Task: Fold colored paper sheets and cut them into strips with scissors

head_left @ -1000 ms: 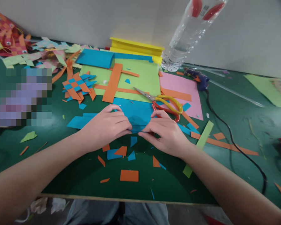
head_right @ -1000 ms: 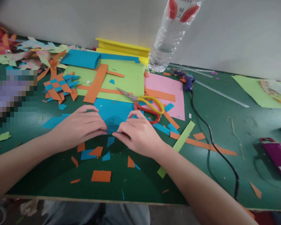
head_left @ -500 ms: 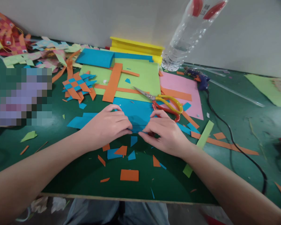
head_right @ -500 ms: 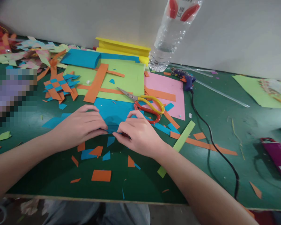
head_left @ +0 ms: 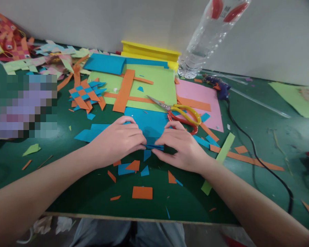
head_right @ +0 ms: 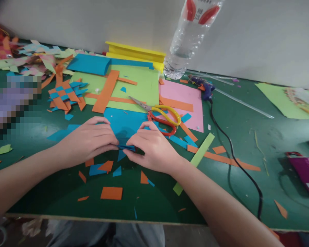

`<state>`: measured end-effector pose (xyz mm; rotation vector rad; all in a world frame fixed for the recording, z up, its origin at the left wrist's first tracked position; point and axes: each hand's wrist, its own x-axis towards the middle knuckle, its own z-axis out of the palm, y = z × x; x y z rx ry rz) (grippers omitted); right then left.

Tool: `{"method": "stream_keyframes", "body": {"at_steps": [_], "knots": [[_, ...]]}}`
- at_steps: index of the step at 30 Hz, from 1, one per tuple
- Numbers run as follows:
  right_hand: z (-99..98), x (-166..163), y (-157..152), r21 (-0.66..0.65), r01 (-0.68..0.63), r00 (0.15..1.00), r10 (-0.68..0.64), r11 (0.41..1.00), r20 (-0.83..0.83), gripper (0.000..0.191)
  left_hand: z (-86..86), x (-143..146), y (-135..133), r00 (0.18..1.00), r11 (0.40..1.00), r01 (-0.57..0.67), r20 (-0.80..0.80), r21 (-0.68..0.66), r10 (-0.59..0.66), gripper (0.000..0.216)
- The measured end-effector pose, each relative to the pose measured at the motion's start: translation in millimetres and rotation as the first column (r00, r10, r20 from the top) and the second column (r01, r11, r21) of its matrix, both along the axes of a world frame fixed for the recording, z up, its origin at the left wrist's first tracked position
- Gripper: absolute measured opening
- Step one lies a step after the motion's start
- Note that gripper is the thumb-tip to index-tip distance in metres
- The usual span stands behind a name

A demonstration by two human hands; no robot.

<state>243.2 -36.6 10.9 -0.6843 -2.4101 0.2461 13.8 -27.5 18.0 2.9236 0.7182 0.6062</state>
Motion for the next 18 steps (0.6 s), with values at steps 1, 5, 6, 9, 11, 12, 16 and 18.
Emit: {"method": "stream_keyframes", "body": {"at_steps": [1,5,6,9,11,12,16,18], "knots": [[-0.2,-0.2,0.1,0.004,-0.004,1.000,0.004,1.000,0.000,0.008,-0.2,0.4,-0.3,1.000,1.000,0.001,0.003,0.002,-0.001,0.039],[-1.2,-0.9,-0.3,-0.010,-0.017,1.000,0.018,1.000,0.024,0.010,-1.6,2.9,-1.9,1.000,0.999,0.013,0.010,0.032,-0.013,0.038],[-1.5,-0.9,-0.4,-0.018,-0.018,0.999,0.019,1.000,0.032,0.010,-1.8,3.3,-2.3,1.000,0.999,0.015,0.010,0.044,-0.016,0.037],[-2.3,-1.3,-1.0,-0.032,-0.012,0.999,0.013,0.999,0.042,0.012,-2.0,3.8,-3.4,1.000,0.998,0.013,0.012,0.053,-0.014,0.035],[-2.7,-1.8,-1.4,-0.027,-0.005,0.999,0.005,1.000,0.032,0.013,-1.8,4.2,-3.9,1.000,0.999,0.010,0.007,0.042,-0.011,0.035],[-2.8,-2.1,-1.7,-0.024,-0.002,1.000,0.003,1.000,0.027,0.014,-1.7,4.5,-4.0,1.000,0.999,0.009,0.001,0.038,-0.009,0.035],[-2.5,-3.2,-2.4,-0.027,0.006,0.999,-0.005,1.000,0.032,0.017,-2.1,5.6,-3.6,1.000,0.999,0.012,-0.010,0.038,-0.011,0.036],[-2.4,-3.2,-2.5,-0.025,0.009,0.999,-0.009,1.000,0.034,0.017,-2.6,5.4,-3.2,1.000,0.999,0.018,0.000,0.044,-0.018,0.036]]}}
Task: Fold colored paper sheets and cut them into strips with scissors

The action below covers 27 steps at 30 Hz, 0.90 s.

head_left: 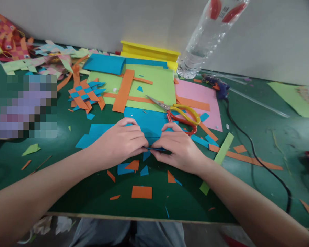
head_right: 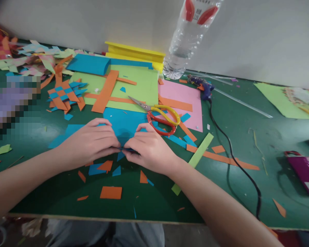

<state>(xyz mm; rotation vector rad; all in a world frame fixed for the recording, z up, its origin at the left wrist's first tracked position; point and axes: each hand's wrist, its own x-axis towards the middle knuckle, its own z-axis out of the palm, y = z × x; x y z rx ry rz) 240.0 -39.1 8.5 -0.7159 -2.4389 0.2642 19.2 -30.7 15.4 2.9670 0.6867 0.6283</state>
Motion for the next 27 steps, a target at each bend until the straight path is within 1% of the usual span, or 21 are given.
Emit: {"method": "stream_keyframes", "body": {"at_steps": [5,9,17,21,27], "knots": [[-0.7,1.9,0.7,0.015,-0.013,1.000,0.013,1.000,0.008,0.014,1.0,-2.7,0.2,1.000,1.000,-0.007,0.006,0.005,0.007,0.032],[-2.0,3.8,1.0,0.045,-0.037,0.999,0.039,0.998,-0.037,0.011,3.0,-3.7,0.5,0.999,0.999,-0.032,-0.009,0.006,0.032,0.032],[-1.6,1.7,-0.2,0.040,-0.018,0.998,0.020,0.999,-0.053,0.012,1.8,-2.5,-1.1,1.000,1.000,-0.014,-0.011,-0.009,0.014,0.033],[-0.7,2.8,1.4,0.007,-0.007,0.995,0.007,1.000,-0.103,0.012,2.3,-2.3,0.1,1.000,1.000,-0.012,0.005,-0.010,0.012,0.032],[2.6,5.9,5.1,-0.084,0.034,0.990,-0.046,0.996,-0.137,0.012,2.0,-5.9,4.0,0.998,0.998,-0.060,0.010,0.002,0.060,0.027]]}}
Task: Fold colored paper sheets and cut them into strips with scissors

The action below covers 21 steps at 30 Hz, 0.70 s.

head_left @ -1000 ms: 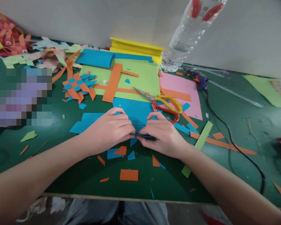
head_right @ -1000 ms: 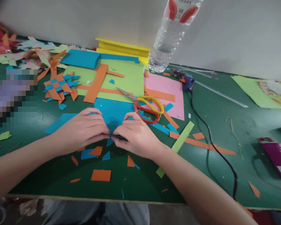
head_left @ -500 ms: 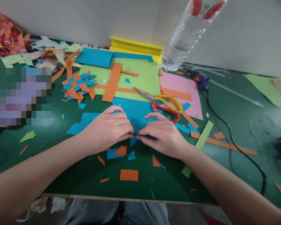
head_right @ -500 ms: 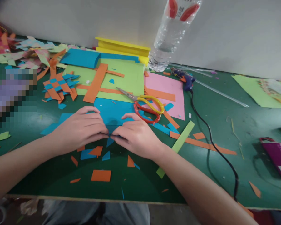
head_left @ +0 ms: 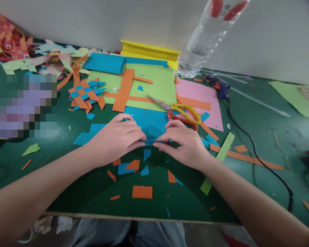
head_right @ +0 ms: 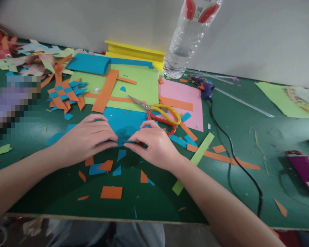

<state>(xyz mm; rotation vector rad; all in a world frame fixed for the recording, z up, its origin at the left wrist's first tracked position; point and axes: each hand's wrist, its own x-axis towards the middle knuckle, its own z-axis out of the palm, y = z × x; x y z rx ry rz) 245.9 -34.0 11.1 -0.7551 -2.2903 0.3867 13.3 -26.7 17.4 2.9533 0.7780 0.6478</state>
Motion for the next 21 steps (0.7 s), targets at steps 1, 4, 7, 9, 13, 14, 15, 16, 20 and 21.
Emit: {"method": "stream_keyframes", "body": {"at_steps": [1,4,7,9,13,14,15,16,20,21], "knots": [[0.5,0.0,0.0,-0.003,0.009,1.000,-0.009,1.000,-0.002,0.013,0.1,-0.5,0.0,1.000,1.000,-0.004,-0.003,-0.002,0.004,0.027],[1.5,-0.4,-0.3,-0.014,0.015,1.000,-0.015,1.000,0.005,0.014,0.6,-1.4,-0.7,1.000,1.000,-0.012,-0.003,-0.004,0.012,0.028],[1.3,-0.4,-0.1,-0.026,-0.004,1.000,0.004,1.000,0.011,0.013,0.7,-1.7,-0.6,1.000,1.000,-0.012,-0.002,0.003,0.012,0.028],[0.9,0.0,0.5,-0.027,-0.006,1.000,0.007,1.000,0.017,0.012,0.2,-1.9,-0.1,1.000,1.000,-0.010,-0.003,0.010,0.010,0.028],[1.1,1.2,1.3,-0.035,0.023,0.999,-0.022,0.999,0.044,0.013,-1.6,-2.9,1.2,1.000,0.999,-0.015,0.019,0.035,0.014,0.024],[1.4,1.5,1.3,-0.033,0.032,0.998,-0.030,0.999,0.050,0.013,-1.8,-3.4,1.4,0.999,0.999,-0.017,0.027,0.042,0.016,0.023],[1.8,1.6,1.2,-0.025,0.041,0.998,-0.040,0.999,0.054,0.014,-1.9,-3.9,1.7,0.999,0.999,-0.022,0.033,0.048,0.020,0.022],[2.1,1.7,1.1,-0.012,0.054,0.997,-0.053,0.998,0.050,0.014,-1.8,-4.4,1.9,0.999,0.998,-0.028,0.036,0.053,0.026,0.021],[2.6,1.5,0.4,0.040,0.096,0.995,-0.096,0.995,0.014,0.009,-0.8,-5.8,1.7,0.998,0.996,-0.051,0.038,0.067,0.048,0.020],[2.5,1.3,0.1,0.044,0.101,0.995,-0.101,0.994,0.008,0.009,-0.6,-5.9,1.5,0.998,0.996,-0.051,0.040,0.067,0.049,0.021]]}}
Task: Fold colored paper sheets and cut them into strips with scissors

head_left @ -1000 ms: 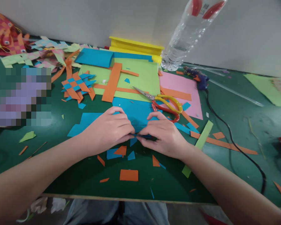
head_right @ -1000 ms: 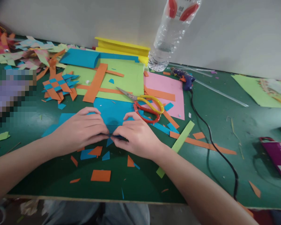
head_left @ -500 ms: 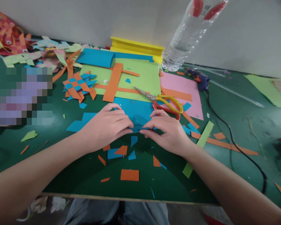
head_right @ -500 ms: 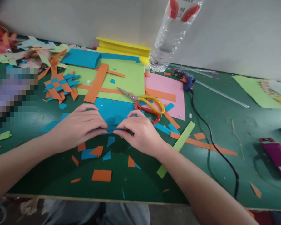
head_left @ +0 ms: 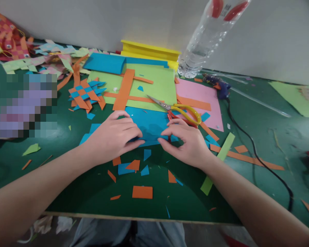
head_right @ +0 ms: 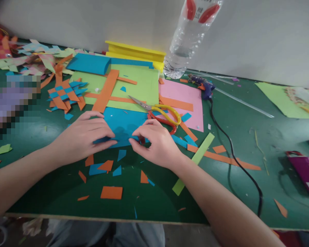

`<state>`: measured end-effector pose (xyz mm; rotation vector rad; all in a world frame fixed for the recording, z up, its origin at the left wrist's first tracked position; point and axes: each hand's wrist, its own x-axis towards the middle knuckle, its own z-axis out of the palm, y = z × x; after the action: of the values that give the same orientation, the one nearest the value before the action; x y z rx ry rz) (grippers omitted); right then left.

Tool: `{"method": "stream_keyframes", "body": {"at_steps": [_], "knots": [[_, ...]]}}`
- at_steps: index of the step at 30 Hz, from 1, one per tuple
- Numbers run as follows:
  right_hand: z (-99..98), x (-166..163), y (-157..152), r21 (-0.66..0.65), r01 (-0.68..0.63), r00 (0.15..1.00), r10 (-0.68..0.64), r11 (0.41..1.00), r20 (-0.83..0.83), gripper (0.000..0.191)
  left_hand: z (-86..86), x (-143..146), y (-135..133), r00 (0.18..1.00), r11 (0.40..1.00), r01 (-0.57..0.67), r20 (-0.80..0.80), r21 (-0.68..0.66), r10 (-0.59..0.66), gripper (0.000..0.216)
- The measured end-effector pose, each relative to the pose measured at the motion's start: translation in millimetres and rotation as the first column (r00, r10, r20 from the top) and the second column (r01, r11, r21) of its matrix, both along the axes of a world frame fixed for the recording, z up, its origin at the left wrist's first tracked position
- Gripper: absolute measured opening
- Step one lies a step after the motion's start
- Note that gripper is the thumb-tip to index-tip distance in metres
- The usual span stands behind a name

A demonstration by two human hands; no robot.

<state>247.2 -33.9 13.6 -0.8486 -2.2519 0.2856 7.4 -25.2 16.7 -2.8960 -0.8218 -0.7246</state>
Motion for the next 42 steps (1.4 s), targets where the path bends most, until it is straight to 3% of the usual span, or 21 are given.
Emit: {"method": "stream_keyframes", "body": {"at_steps": [28,35,42], "knots": [[4.3,0.2,0.0,0.021,0.106,0.991,-0.104,0.994,-0.088,0.013,1.7,0.1,0.0,1.000,1.000,-0.016,0.008,0.001,0.016,0.020],[1.7,1.2,-0.2,0.024,0.180,0.979,-0.176,0.983,-0.107,0.010,3.5,-1.5,1.2,0.998,0.997,-0.065,0.016,-0.031,0.065,0.025],[1.6,3.6,0.3,-0.066,0.224,0.966,-0.231,0.972,-0.119,0.007,1.4,-4.2,2.3,0.985,0.986,-0.149,0.077,-0.079,0.155,0.028]]}}
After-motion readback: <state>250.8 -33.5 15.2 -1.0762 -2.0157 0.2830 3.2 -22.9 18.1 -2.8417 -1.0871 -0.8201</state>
